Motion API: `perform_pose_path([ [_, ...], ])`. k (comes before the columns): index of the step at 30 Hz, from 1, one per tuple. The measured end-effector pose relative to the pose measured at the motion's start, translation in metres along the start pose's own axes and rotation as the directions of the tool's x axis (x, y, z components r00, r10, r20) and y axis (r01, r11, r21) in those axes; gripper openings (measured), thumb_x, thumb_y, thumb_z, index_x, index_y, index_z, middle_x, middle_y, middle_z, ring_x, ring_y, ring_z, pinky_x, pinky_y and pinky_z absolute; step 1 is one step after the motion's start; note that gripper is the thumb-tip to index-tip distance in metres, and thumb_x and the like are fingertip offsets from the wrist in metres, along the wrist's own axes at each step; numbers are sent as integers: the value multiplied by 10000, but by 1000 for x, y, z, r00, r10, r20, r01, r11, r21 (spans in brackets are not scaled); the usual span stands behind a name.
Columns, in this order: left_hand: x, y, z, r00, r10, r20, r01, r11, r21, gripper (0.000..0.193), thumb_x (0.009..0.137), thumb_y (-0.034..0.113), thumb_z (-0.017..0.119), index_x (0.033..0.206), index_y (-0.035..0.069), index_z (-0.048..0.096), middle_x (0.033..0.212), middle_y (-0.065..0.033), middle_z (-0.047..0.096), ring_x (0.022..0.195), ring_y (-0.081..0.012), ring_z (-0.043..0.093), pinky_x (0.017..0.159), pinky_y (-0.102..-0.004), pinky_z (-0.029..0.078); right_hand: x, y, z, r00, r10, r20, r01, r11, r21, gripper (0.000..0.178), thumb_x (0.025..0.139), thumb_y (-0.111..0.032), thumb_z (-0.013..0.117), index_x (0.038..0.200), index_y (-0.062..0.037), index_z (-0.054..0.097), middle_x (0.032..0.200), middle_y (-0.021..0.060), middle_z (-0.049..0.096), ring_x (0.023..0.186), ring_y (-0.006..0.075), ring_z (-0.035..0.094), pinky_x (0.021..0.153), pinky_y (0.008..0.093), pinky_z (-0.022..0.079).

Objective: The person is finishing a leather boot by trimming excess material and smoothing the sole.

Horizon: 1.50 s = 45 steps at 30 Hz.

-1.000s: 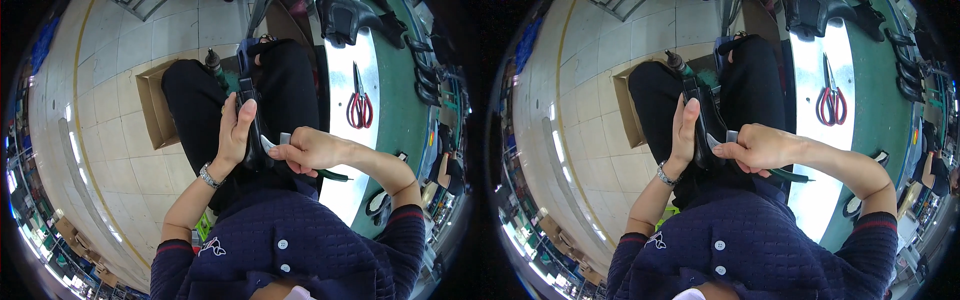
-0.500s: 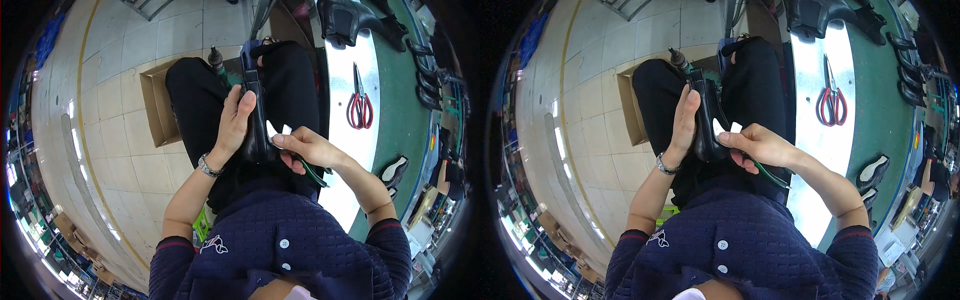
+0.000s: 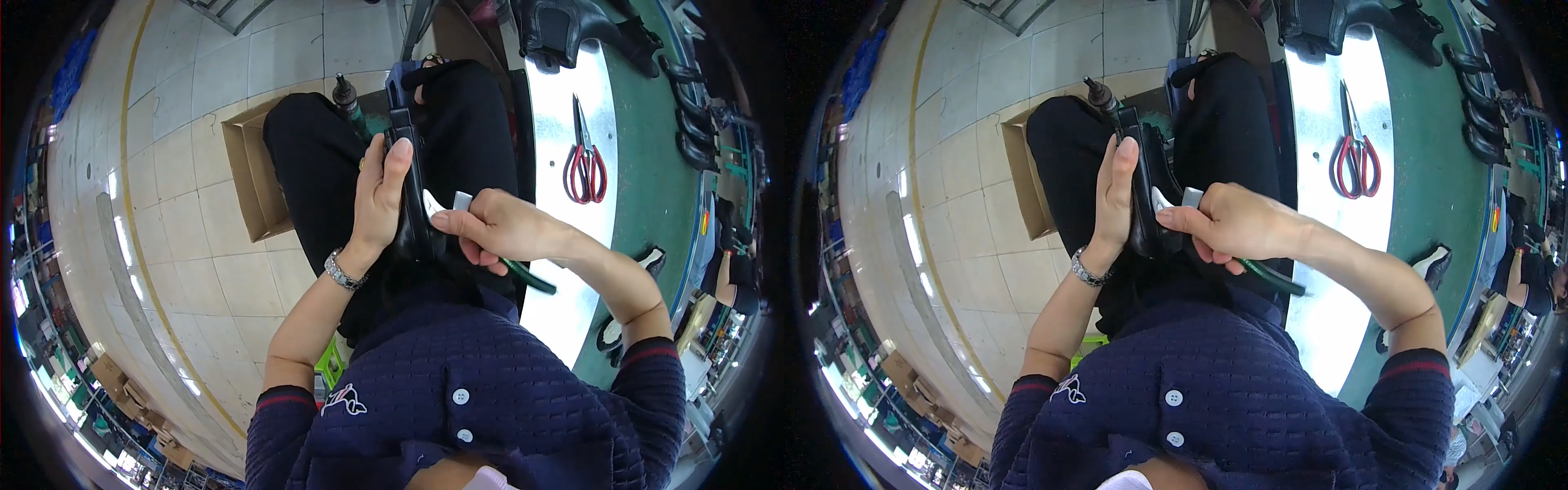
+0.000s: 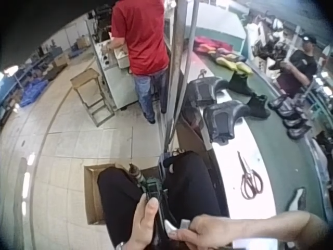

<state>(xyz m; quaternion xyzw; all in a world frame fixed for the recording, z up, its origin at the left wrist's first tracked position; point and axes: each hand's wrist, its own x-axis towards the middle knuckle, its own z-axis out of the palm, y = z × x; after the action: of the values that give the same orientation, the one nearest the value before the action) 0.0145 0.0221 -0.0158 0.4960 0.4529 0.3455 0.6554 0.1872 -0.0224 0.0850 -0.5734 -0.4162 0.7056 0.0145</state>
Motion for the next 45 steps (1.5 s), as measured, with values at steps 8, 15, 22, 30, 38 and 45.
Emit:
perform_pose_path([
  [8, 6, -2, 2, 996, 90, -27, -90, 996, -6, 524, 971, 491, 507, 1000, -32, 519, 845, -47, 496, 802, -136, 450, 760, -276, 394, -9, 2, 19, 879, -312, -361, 85, 847, -526, 617, 960, -467, 548, 590, 21, 618, 442, 146, 511, 379, 261, 539, 424, 283, 428],
  [15, 5, 3, 2, 995, 89, 54, -82, 989, -126, 343, 1001, 379, 527, 864, 69, 472, 783, 55, 396, 728, -43, 341, 671, -210, 326, -27, 56, 18, 818, -137, -559, 35, 981, -191, 530, 974, -436, 540, 697, -12, 697, 547, 73, 629, 474, 191, 625, 492, 308, 483],
  [22, 10, 9, -1, 994, 38, 106, -21, 987, -159, 341, 1009, 395, 512, 862, 94, 446, 795, 63, 368, 735, -32, 322, 679, -203, 324, -43, 182, 14, 456, -139, -879, -518, 762, -389, 288, 959, -185, 557, 1188, -12, 578, 948, 206, 659, 740, 308, 678, 669, 416, 533],
  [30, -3, 0, 2, 976, 1, 217, 55, 967, -249, 476, 955, 484, 571, 1177, 75, 469, 995, 13, 472, 912, -63, 441, 845, -228, 395, -40, 122, 25, 431, -396, -811, -101, 872, -479, 449, 926, -232, 638, 1301, 1, 556, 1213, 228, 606, 1061, 346, 636, 860, 396, 539],
  [38, -12, -15, 17, 933, -101, 346, 106, 994, 4, 805, 731, 382, 836, 1306, 104, 346, 1164, -115, 497, 1086, -206, 504, 970, -349, 417, -20, 32, -9, 961, -154, -228, 117, 979, -169, 498, 956, -413, 585, 1061, 70, 641, 655, 150, 616, 553, 213, 601, 526, 338, 452],
  [45, -16, -49, 31, 975, 38, 220, -44, 999, 22, 750, 693, 427, 839, 1184, 17, 448, 1080, -145, 529, 1027, -303, 533, 931, -387, 428, -22, 11, -7, 971, 20, -237, -103, 933, -344, 379, 955, -278, 607, 810, 72, 599, 600, 184, 602, 555, 293, 650, 501, 364, 476],
])
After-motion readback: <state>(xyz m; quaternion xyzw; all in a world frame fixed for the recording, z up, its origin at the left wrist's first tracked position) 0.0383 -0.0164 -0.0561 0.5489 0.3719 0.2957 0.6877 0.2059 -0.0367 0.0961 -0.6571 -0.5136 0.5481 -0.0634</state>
